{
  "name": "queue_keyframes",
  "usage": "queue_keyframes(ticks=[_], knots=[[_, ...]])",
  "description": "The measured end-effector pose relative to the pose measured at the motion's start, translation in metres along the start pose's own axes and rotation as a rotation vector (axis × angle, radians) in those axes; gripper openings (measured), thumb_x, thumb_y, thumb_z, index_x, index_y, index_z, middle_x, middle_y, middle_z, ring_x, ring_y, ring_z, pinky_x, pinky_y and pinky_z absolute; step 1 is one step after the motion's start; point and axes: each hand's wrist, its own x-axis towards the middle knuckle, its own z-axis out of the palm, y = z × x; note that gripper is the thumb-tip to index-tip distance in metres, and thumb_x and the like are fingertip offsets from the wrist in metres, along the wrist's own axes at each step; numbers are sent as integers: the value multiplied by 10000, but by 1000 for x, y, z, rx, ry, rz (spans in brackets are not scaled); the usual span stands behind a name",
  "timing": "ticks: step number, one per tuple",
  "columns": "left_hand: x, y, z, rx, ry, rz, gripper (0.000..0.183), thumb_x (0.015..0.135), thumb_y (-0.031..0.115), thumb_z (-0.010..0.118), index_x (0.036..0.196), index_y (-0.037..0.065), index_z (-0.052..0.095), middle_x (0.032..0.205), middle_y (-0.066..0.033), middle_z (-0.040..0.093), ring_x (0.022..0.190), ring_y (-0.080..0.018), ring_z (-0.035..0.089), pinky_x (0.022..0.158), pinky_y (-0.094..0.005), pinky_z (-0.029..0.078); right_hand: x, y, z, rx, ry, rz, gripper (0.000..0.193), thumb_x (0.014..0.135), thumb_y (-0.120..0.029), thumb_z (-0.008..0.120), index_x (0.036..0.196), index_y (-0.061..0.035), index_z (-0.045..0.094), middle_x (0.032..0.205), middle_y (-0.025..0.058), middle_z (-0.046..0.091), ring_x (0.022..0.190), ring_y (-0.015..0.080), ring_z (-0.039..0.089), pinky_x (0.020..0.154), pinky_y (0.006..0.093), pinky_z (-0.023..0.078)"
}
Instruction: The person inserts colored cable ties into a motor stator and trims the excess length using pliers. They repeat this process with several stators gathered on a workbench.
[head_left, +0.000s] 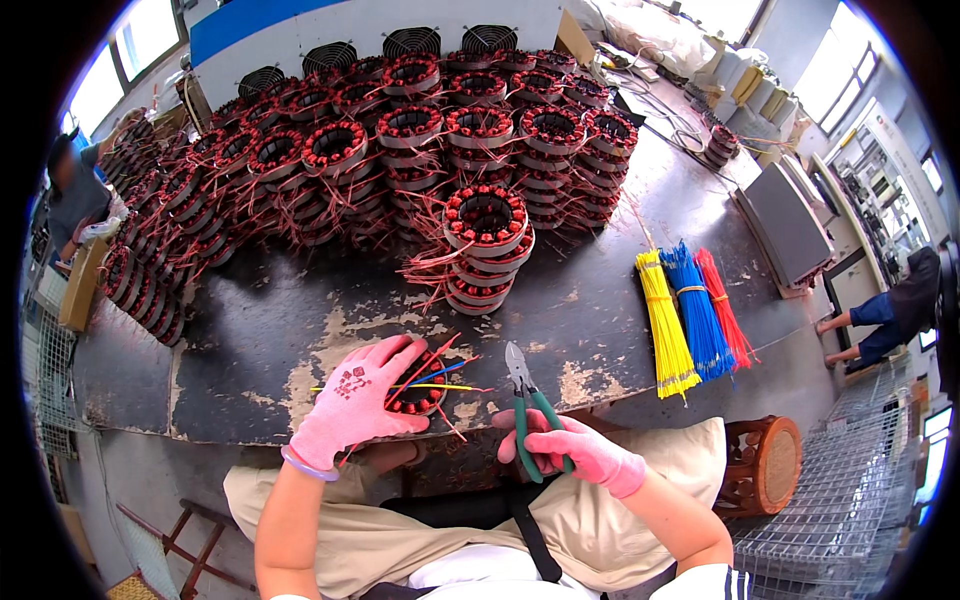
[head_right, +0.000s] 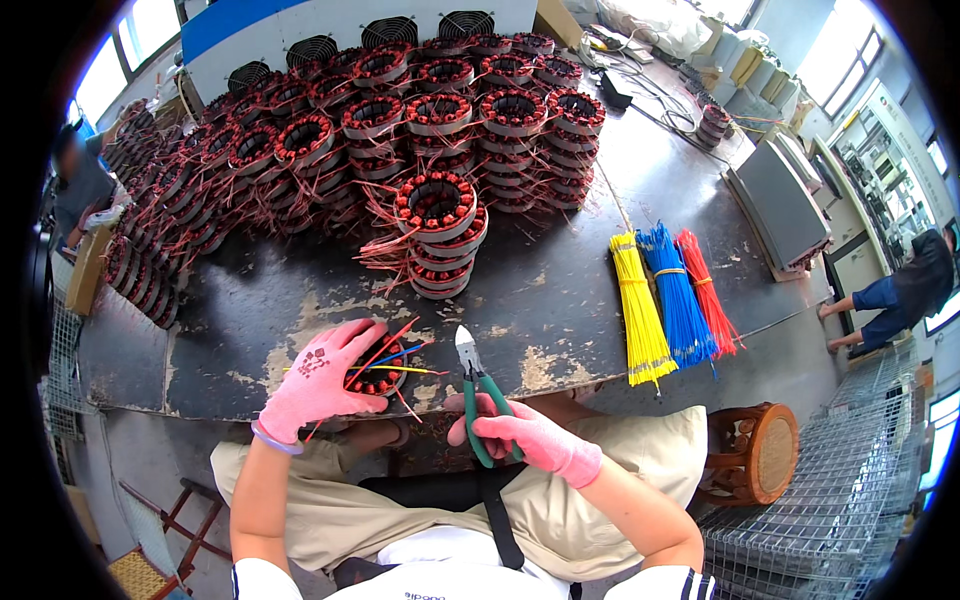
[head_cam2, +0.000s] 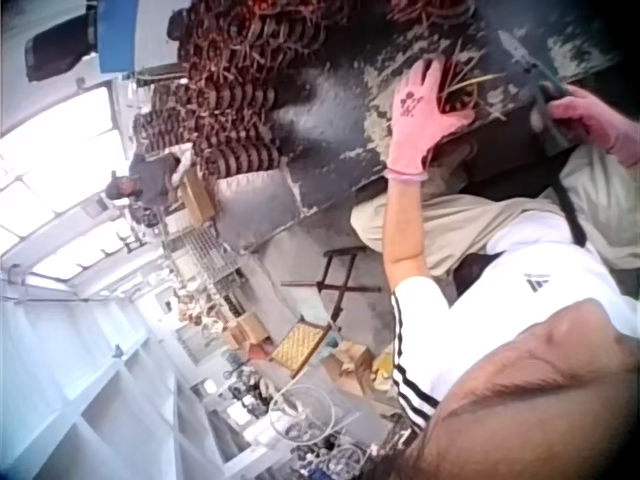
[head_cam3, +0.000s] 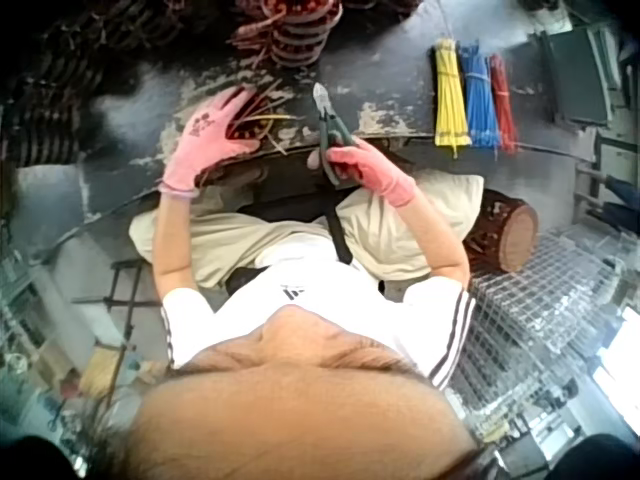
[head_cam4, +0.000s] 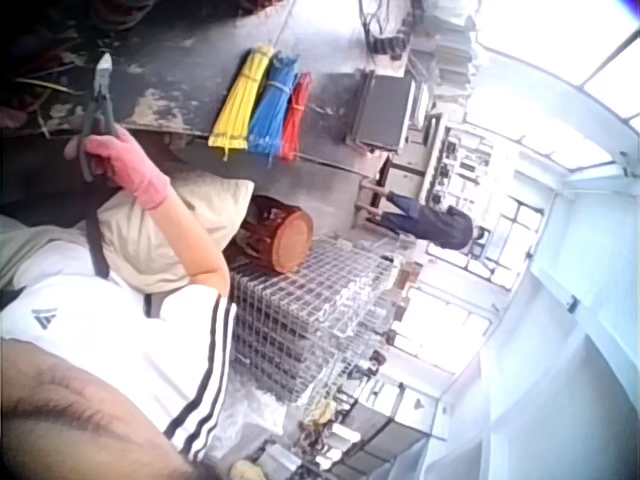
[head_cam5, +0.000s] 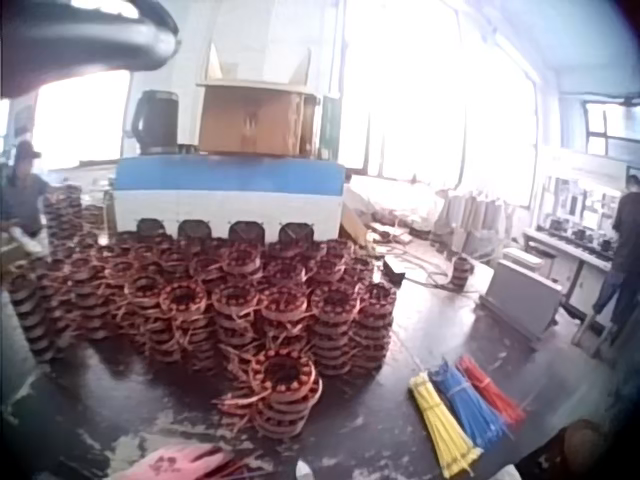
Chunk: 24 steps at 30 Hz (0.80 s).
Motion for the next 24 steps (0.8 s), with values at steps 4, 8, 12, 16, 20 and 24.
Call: queue_keyframes(ticks=[4,8,12,16,20,24], knots=[[-2,1,0,0,-5,6,952,639,342,870,1467,62,494,1474,-182,499,1306,-409,514,1110,-468,418,-1,2,3,-15,29,-31,569,1012,-330,601,1481,-42,456,1105,25,709,787,33,588,689,182,433],[-2,-1,0,-6,-7,28,934,628,329,870,1443,42,515,1484,-188,491,1312,-410,509,1115,-475,412,0,4,5,-13,38,-40,541,1024,-324,589,1474,-51,462,1120,28,709,783,33,578,701,185,441],[-8,28,-8,251,319,167,697,687,371,872,1261,59,631,1328,-197,584,1192,-404,584,1034,-489,479,6,14,12,-30,62,-80,483,1043,-307,567,1450,-61,479,1124,19,703,790,33,546,710,198,435],[-33,93,14,-171,231,101,286,830,307,798,968,82,688,843,-82,667,773,-299,659,685,-418,543,18,32,35,142,69,-285,518,1042,-295,582,1487,-67,446,1348,48,581,1205,143,561,1032,330,454],[-48,116,44,-488,81,-233,283,953,339,691,951,57,662,791,-138,651,697,-336,653,614,-419,510,21,31,61,96,71,-413,468,1060,-210,531,1493,-59,433,1244,8,576,1146,110,542,1023,307,432],[-51,113,54,-462,150,-276,304,1007,347,610,917,57,635,787,-153,661,731,-378,671,618,-450,509,9,21,66,-80,140,-312,392,1067,-234,532,1416,-56,531,999,-16,595,882,66,549,789,239,458]])
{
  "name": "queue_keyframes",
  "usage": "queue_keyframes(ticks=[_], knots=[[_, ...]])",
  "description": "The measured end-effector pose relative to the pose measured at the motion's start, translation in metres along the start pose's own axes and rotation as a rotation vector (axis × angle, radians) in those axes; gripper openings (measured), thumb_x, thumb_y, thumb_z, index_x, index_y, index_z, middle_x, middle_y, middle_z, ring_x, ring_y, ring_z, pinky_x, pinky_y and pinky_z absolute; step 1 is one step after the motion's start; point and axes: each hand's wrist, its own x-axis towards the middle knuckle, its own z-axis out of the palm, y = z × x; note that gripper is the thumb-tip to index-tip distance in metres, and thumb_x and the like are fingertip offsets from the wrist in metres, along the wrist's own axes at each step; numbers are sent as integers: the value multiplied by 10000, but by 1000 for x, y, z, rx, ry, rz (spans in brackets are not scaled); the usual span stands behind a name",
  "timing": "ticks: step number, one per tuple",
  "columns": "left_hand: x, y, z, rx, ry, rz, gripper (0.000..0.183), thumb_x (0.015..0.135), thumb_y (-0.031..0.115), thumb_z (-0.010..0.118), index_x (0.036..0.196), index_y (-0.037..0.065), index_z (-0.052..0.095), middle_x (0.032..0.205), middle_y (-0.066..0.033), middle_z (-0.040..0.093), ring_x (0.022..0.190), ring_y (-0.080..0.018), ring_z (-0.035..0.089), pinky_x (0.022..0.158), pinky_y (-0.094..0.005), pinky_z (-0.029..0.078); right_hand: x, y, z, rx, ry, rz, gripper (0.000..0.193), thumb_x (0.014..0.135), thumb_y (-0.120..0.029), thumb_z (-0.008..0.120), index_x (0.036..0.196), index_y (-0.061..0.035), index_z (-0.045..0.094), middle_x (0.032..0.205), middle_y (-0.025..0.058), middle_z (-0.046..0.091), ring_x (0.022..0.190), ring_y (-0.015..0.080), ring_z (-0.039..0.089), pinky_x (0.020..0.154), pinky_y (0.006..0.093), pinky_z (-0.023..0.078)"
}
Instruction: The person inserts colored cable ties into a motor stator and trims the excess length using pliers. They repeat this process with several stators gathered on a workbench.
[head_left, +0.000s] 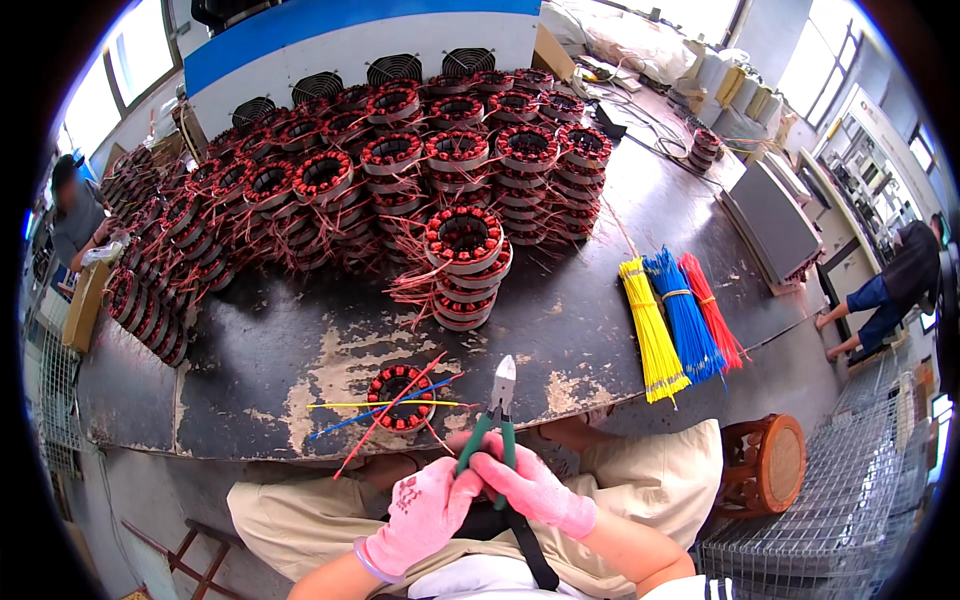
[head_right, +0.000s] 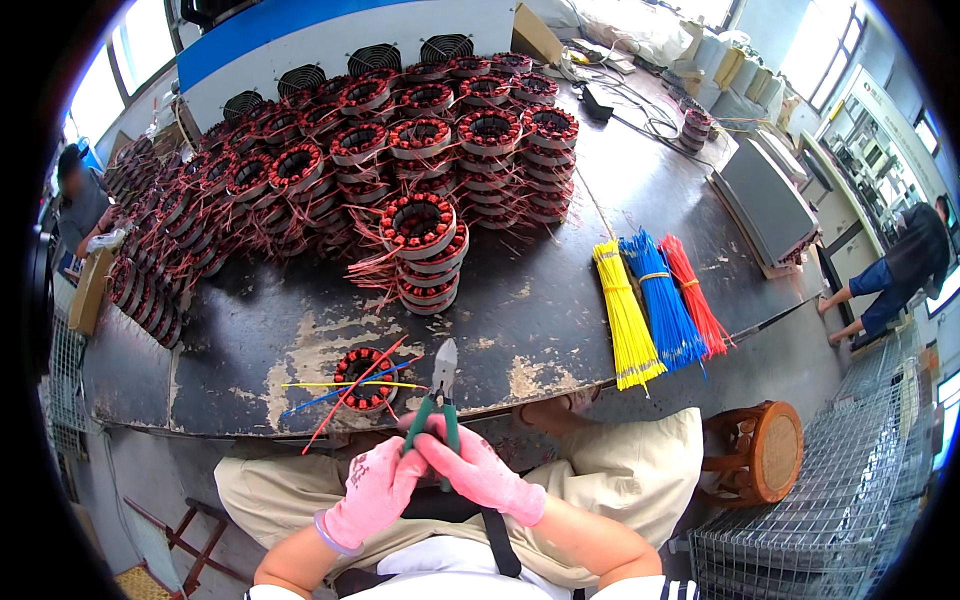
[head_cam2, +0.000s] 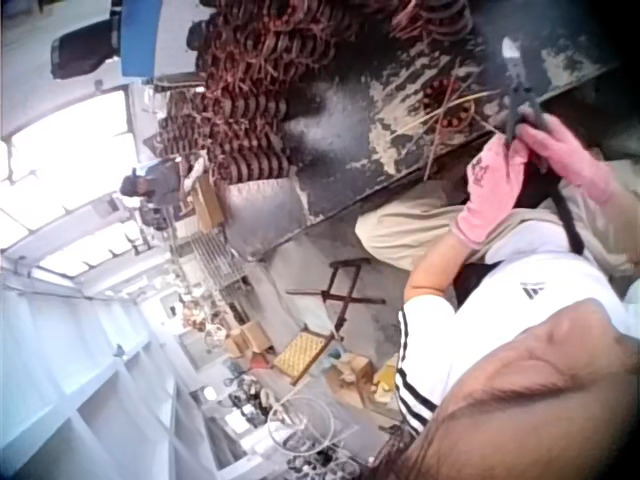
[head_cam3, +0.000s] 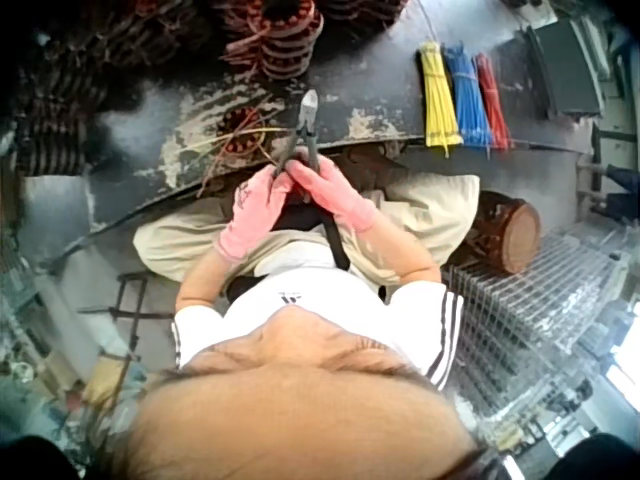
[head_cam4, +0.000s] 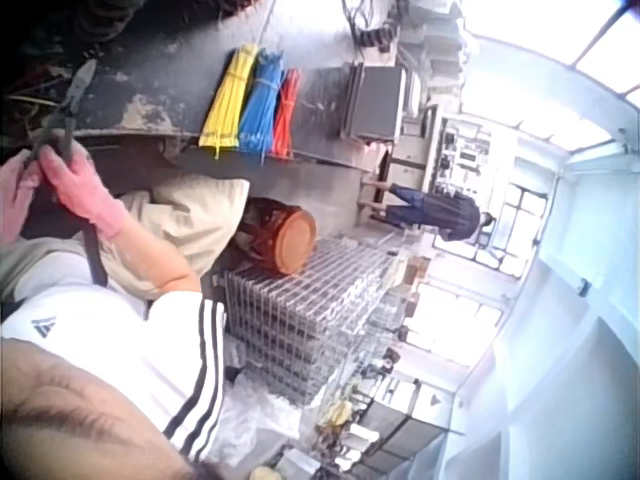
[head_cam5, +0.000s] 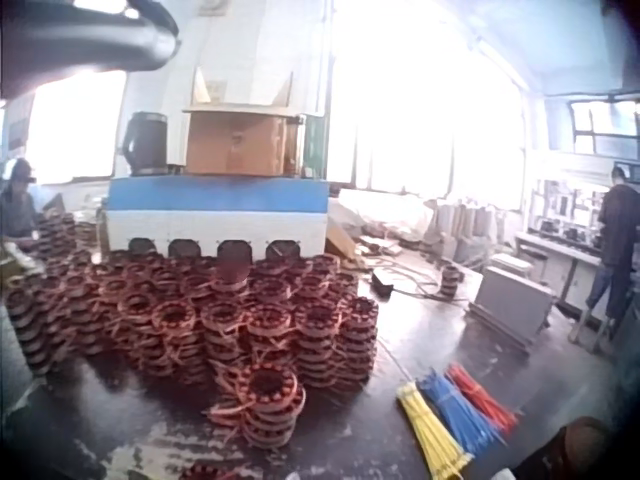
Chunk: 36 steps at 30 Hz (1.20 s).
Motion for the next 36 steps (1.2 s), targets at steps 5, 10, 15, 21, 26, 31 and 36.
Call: queue_keyframes(ticks=[5,10,15,21,26,31,36], knots=[[-2,-21,-6,103,57,43,305,1013,330,589,902,47,602,707,-161,621,668,-390,634,591,-437,477,-14,-15,-28,-106,-49,154,422,1052,-249,527,1435,-72,535,832,-43,533,708,39,461,615,217,375],[-7,-24,5,-18,58,7,267,1003,298,597,858,75,611,664,-143,584,642,-385,613,581,-449,472,-10,5,-32,11,-179,-136,658,1041,-287,524,1607,-61,276,1472,128,504,1339,173,498,1091,337,409],[-12,-24,19,-174,24,15,283,1027,279,548,898,43,636,688,-106,610,611,-250,610,582,-357,485,4,18,-24,394,-477,-84,814,1014,-446,564,1609,-18,209,1635,136,301,1519,238,285,1231,409,252],[10,-13,-37,186,10,334,195,869,238,759,963,84,687,842,-86,681,695,-285,656,645,-386,527,1,2,-46,388,-210,159,616,1021,-350,598,1487,-17,372,1367,156,559,1289,299,570,1140,470,424],[62,-40,-84,584,111,435,806,670,373,890,1349,76,574,1443,-191,512,1299,-392,514,1103,-474,416,10,-31,-73,132,-34,477,443,1058,-294,549,1402,-27,466,1176,120,641,1021,262,688,927,440,582],[78,-62,-79,554,-103,275,921,643,369,876,1434,68,513,1472,-189,488,1331,-415,486,1136,-489,391,27,-36,-71,-78,-108,583,480,1050,-357,561,1394,-31,482,1112,101,649,970,213,685,880,368,578],[85,-66,-84,486,-131,328,940,614,318,895,1439,78,513,1464,-179,497,1318,-408,499,1125,-487,405,32,-39,-72,-210,-137,597,486,1032,-430,574,1336,-58,508,1082,81,643,939,175,678,817,317,566]])
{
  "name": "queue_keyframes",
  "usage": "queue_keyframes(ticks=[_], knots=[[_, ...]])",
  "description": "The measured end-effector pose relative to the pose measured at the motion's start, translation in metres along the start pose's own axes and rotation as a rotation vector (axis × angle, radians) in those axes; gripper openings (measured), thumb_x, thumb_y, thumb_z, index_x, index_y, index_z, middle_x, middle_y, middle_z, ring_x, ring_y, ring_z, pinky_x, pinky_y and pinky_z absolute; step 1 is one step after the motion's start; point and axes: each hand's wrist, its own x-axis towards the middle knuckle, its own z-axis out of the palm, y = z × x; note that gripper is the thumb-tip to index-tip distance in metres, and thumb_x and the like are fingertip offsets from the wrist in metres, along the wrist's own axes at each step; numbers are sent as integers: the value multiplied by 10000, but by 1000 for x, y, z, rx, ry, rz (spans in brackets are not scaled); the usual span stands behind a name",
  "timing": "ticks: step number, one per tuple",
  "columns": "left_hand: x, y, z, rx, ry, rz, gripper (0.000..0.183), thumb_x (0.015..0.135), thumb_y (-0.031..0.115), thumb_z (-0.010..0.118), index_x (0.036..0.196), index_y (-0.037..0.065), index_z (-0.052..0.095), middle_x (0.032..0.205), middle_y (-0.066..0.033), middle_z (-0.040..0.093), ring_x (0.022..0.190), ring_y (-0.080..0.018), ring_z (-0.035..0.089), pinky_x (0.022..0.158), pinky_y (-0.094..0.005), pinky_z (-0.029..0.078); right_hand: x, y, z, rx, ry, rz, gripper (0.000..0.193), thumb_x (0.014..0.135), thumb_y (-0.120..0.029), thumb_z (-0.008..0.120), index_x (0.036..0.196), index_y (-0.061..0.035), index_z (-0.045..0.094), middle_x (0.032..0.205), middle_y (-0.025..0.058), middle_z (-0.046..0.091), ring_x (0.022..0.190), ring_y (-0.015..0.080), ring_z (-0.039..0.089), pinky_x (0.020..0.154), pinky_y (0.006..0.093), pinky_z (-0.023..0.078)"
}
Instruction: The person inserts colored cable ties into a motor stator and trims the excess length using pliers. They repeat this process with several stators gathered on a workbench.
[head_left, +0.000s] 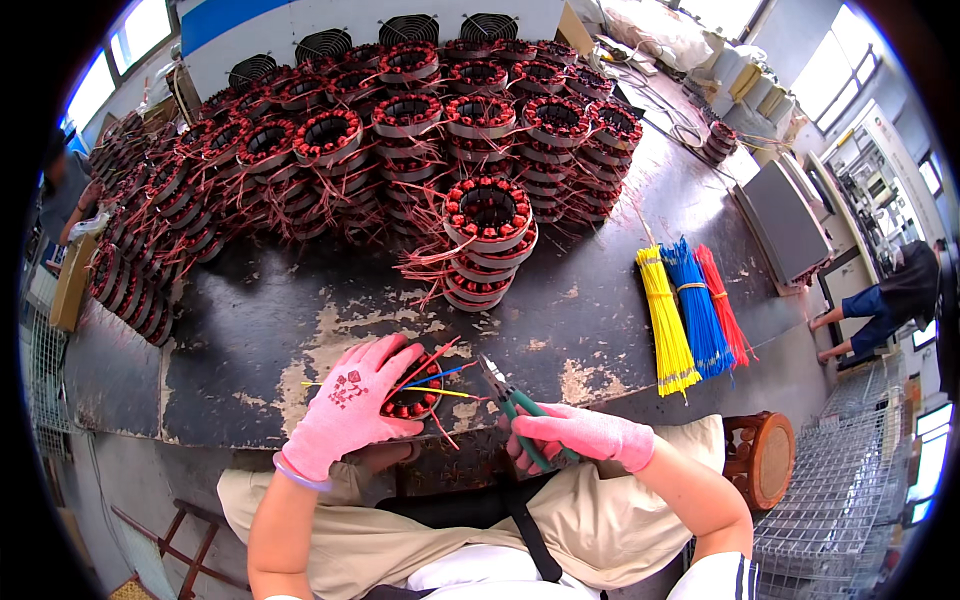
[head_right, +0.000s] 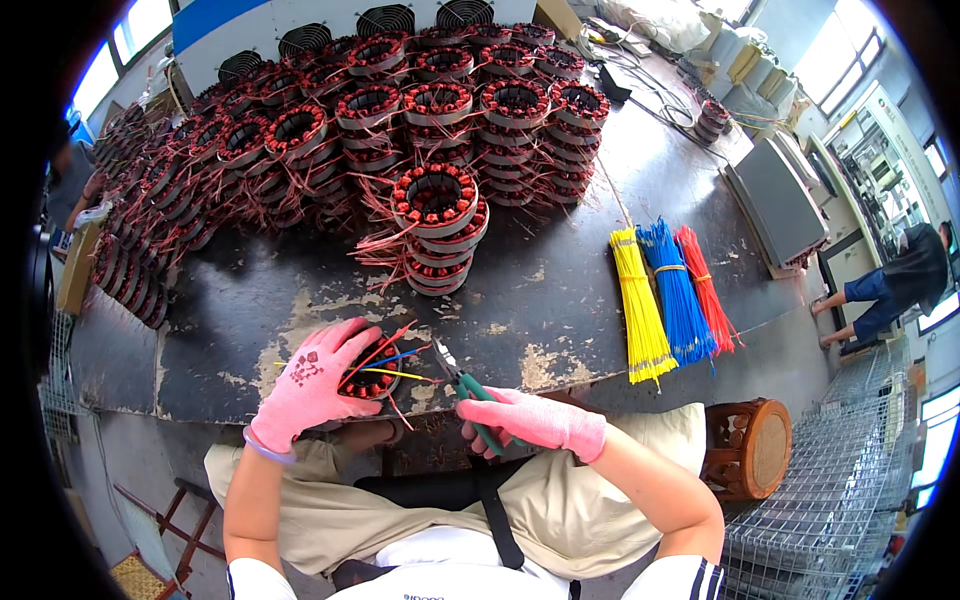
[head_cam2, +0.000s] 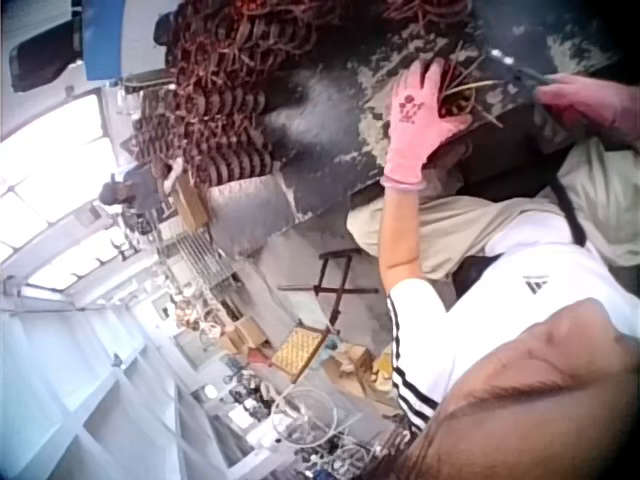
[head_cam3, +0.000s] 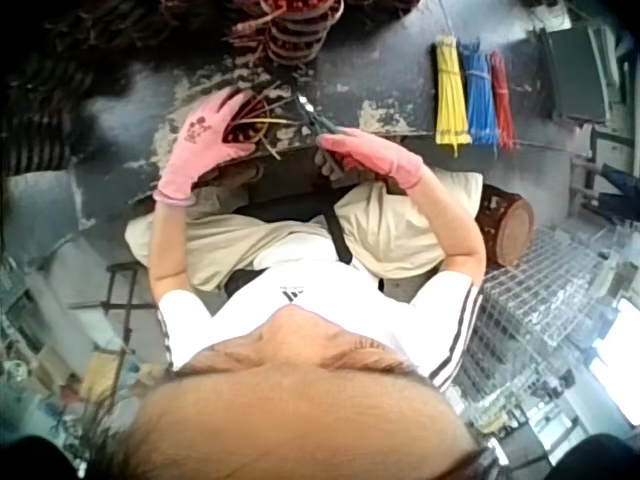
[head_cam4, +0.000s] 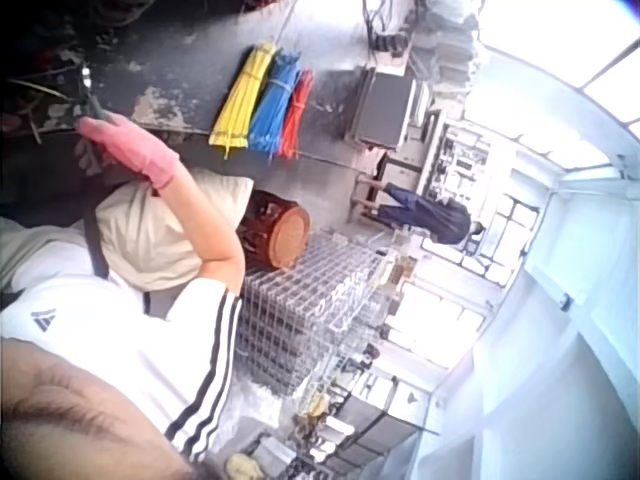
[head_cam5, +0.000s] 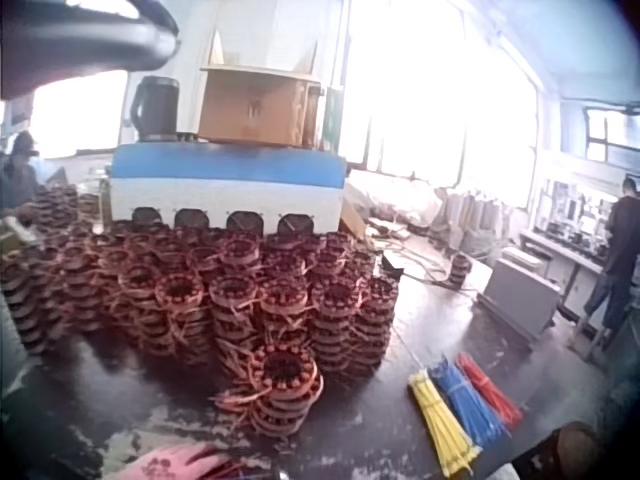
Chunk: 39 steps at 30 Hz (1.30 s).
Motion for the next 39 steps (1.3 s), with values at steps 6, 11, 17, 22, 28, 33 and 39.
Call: queue_keyframes(ticks=[6,11,17,22,28,33,39], knots=[[1,-2,-1,-6,-14,12,959,600,331,903,1440,83,513,1462,-173,497,1317,-411,498,1127,-490,403,-1,-2,3,-69,21,-2,461,1007,-497,591,1212,-86,545,1030,47,627,869,133,655,714,292,558],[0,-5,1,5,5,35,959,594,328,902,1438,88,516,1455,-173,501,1311,-411,502,1121,-491,407,5,-6,6,-77,35,18,482,1044,-440,554,1340,-62,516,1066,55,625,890,137,656,761,281,546],[1,-4,2,7,28,36,954,584,343,905,1425,95,529,1440,-170,516,1283,-410,522,1102,-494,422,7,-7,12,-137,158,-5,446,1049,-443,537,1264,-52,539,1005,45,614,803,105,615,678,276,545],[-9,12,18,131,146,-154,941,618,457,887,1395,62,533,1345,-176,551,1203,-383,570,1034,-484,454,3,-2,0,42,70,-14,482,1058,-419,528,1341,-28,526,1057,68,639,873,137,657,743,281,552],[-9,18,26,174,209,-239,944,640,530,868,1363,22,537,1314,-183,560,1166,-376,586,1004,-480,461,-10,-4,0,51,47,35,512,1009,-506,568,1248,-54,569,1044,89,646,865,174,678,750,302,585],[-9,18,21,149,171,-243,936,652,509,868,1381,25,537,1361,-200,556,1227,-394,561,1058,-493,435,-3,-10,0,14,43,61,525,996,-527,570,1225,-54,574,1028,86,650,845,171,678,742,308,591],[-10,15,23,150,188,-225,933,649,501,871,1383,31,537,1359,-194,554,1223,-392,560,1053,-494,437,2,-11,0,-8,40,30,561,1002,-556,548,1237,-47,567,1033,89,655,840,171,686,708,298,580]])
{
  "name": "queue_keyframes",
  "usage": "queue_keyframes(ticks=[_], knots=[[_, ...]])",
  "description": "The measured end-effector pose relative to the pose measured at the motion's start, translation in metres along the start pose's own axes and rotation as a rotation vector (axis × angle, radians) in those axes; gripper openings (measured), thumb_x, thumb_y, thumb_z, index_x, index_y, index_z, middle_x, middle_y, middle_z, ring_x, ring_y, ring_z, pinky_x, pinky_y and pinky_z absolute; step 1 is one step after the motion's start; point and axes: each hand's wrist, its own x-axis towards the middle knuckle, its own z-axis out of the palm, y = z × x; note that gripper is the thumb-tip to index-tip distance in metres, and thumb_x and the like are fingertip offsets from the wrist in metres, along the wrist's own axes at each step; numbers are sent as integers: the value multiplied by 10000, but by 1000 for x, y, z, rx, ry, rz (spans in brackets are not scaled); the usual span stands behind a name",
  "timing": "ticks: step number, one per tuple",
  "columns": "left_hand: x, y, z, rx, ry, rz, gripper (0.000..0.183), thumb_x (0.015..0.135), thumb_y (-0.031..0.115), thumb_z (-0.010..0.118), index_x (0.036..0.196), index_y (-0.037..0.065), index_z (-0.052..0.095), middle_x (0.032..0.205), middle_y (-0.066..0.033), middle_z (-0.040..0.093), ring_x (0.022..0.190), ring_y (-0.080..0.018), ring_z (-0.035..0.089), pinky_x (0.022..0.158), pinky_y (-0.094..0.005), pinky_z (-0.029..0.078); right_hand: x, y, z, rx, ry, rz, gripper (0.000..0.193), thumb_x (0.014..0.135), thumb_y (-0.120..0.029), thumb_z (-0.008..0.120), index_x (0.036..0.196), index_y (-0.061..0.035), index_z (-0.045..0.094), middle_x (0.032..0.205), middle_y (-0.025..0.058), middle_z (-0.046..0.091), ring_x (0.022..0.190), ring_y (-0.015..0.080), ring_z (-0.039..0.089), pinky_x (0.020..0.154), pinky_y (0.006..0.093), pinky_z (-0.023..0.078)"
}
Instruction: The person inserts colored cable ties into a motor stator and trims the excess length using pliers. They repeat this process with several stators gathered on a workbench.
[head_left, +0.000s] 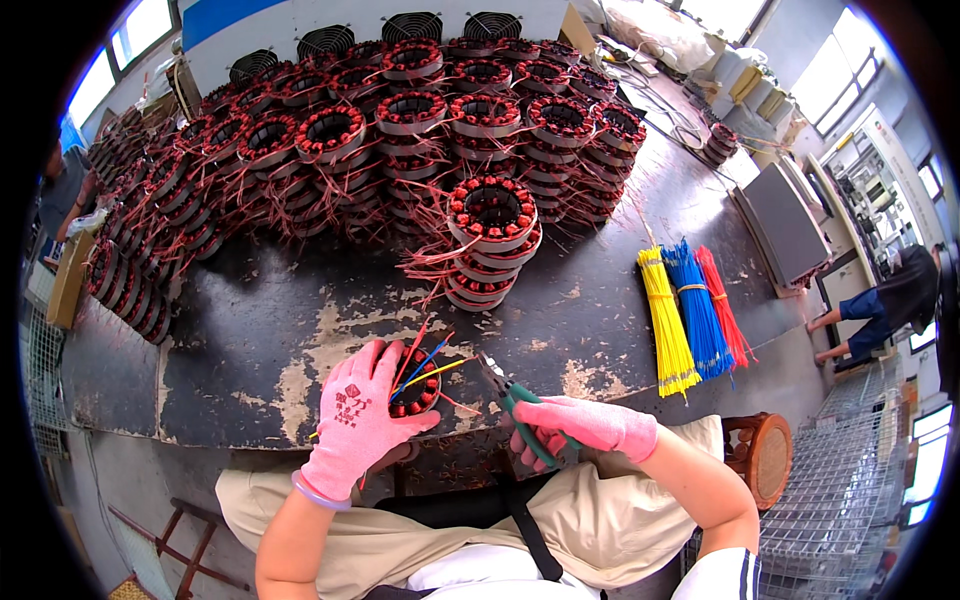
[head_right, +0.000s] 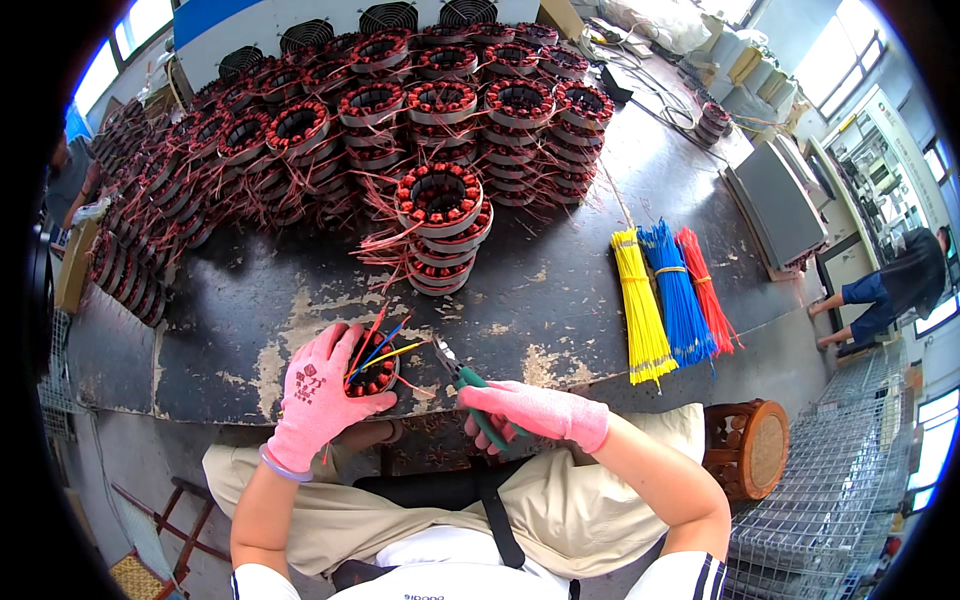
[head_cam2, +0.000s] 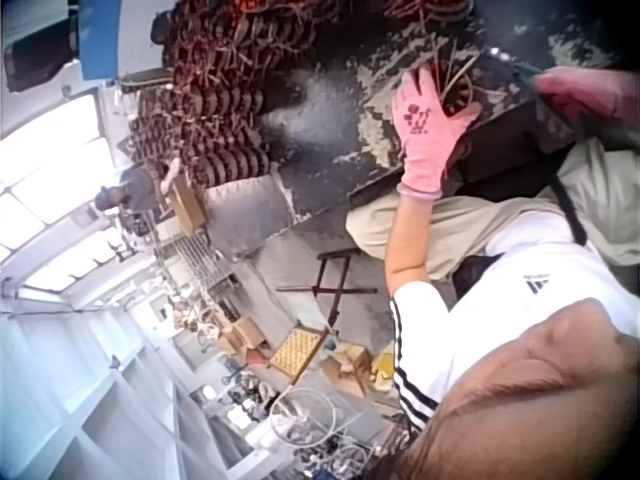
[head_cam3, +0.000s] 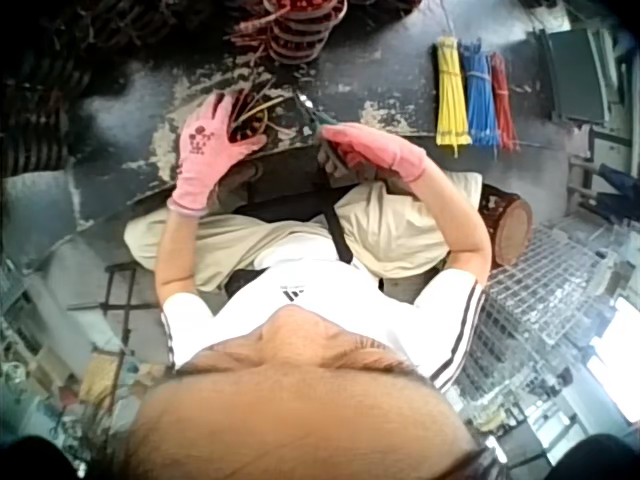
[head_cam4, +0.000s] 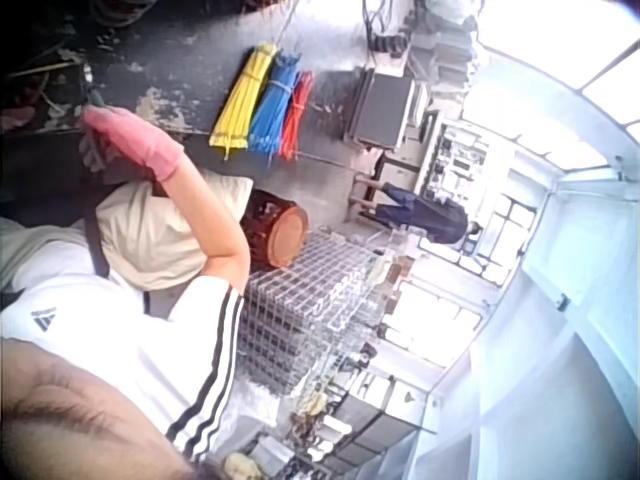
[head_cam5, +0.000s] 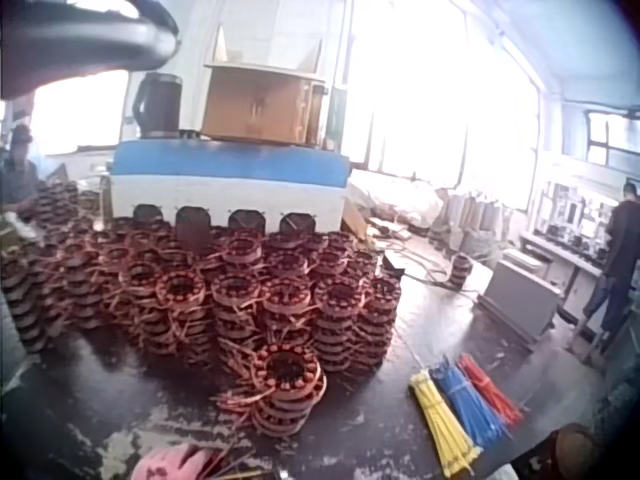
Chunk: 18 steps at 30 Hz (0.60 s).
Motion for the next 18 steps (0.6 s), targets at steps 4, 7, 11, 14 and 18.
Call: queue_keyframes(ticks=[4,7,11,14,18], knots=[[2,2,-2,-11,-11,0,928,650,495,870,1381,31,535,1350,-190,555,1206,-390,566,1043,-494,441,5,1,-1,-23,4,-33,568,1007,-564,537,1242,-47,564,1010,77,660,831,155,690,684,289,572],[2,3,-3,-10,-12,-1,925,652,493,869,1380,31,536,1344,-190,556,1199,-389,569,1039,-492,443,8,2,-2,-65,14,-59,555,1013,-553,532,1239,-47,564,965,66,665,807,144,689,661,289,564],[1,2,-1,3,6,11,920,654,495,868,1373,25,538,1328,-188,565,1189,-389,574,1030,-487,449,11,0,1,-89,59,-70,529,1022,-532,531,1230,-46,565,922,66,670,772,137,688,633,289,556],[1,6,0,21,15,-34,914,662,499,865,1360,8,538,1302,-188,573,1170,-382,584,1011,-474,463,13,4,0,-46,82,-95,534,1024,-521,535,1252,-39,561,963,80,677,791,150,691,663,299,562],[-3,14,0,78,25,-195,900,682,501,860,1331,-30,535,1263,-188,583,1141,-364,597,988,-454,480,5,9,-5,148,-4,-98,570,1030,-507,537,1326,-20,535,1065,115,673,869,196,698,786,341,582]])
